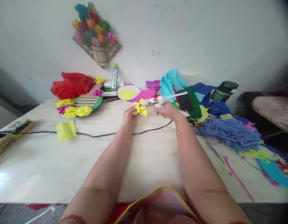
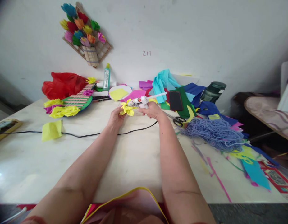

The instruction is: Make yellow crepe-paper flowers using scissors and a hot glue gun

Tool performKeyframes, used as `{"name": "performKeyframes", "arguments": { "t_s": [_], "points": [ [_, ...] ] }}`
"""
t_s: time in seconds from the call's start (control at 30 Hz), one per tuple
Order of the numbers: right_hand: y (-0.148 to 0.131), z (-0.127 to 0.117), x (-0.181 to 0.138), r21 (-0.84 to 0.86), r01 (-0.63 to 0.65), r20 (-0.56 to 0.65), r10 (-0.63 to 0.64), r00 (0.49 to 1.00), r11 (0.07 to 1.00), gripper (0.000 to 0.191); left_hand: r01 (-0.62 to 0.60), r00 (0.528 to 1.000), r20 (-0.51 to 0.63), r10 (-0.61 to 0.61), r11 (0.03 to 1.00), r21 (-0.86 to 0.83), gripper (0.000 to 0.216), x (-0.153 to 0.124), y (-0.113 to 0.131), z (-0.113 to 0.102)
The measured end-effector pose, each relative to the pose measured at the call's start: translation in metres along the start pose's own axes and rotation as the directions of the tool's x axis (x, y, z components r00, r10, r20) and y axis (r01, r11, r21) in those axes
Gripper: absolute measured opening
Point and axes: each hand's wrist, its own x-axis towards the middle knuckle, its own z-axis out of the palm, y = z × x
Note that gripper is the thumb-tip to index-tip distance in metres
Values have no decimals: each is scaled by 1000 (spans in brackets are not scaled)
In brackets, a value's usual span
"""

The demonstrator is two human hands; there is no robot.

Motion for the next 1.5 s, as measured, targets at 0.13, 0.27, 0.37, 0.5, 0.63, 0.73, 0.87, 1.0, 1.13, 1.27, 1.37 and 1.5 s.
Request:
{"name": "performKeyframes", "arguments": {
  "t_s": [0.13,0.27,0.37,0.5,0.63,0.73,0.87,1.0,1.13,1.27,1.37,1.5],
  "points": [
    [2,1,2,-7,-4,-14,4,1000,1000,17,-4,1000,0,4,1000,2,20,0,0,0],
    [3,1,3,-19,-3,-37,2,999,1000,17,-7,1000,-9,8,1000,9,20,0,0,-1],
    [1,1,2,-27,6,-45,-7,999,1000,16,-7,1000,-14,7,1000,5,19,0,-1,-1],
    [-2,0,0,-28,11,-47,-13,999,1000,19,-5,1000,-25,5,1000,10,19,0,-1,0],
    [-4,-1,-2,-47,26,-38,-28,999,999,22,-10,1000,-20,10,1000,11,19,1,-1,-1],
    [-4,-1,-2,-52,39,-39,-41,998,998,25,-13,1000,-24,13,1000,6,18,2,-2,-2],
    [-4,-1,-2,-55,47,-38,-50,998,997,29,-11,1000,-24,12,1000,12,19,2,-3,-2],
    [-4,-1,-2,-41,41,-32,-42,999,998,30,-8,1000,-22,8,1000,21,20,3,-3,-2],
    [-5,-1,-4,-35,52,-38,-53,998,998,28,-6,1000,-20,7,1000,9,21,3,-3,-2],
    [-5,-1,-4,-33,50,-40,-51,998,998,28,-2,1000,-17,2,1000,-9,21,2,-2,-2],
    [-5,-2,-3,-36,44,-43,-46,998,998,29,-2,1000,-2,2,1000,-15,21,2,-2,-2],
    [-7,-2,-3,-46,34,-40,-36,999,998,30,-4,1000,-4,4,1000,-22,21,3,-2,-3]
  ]
}}
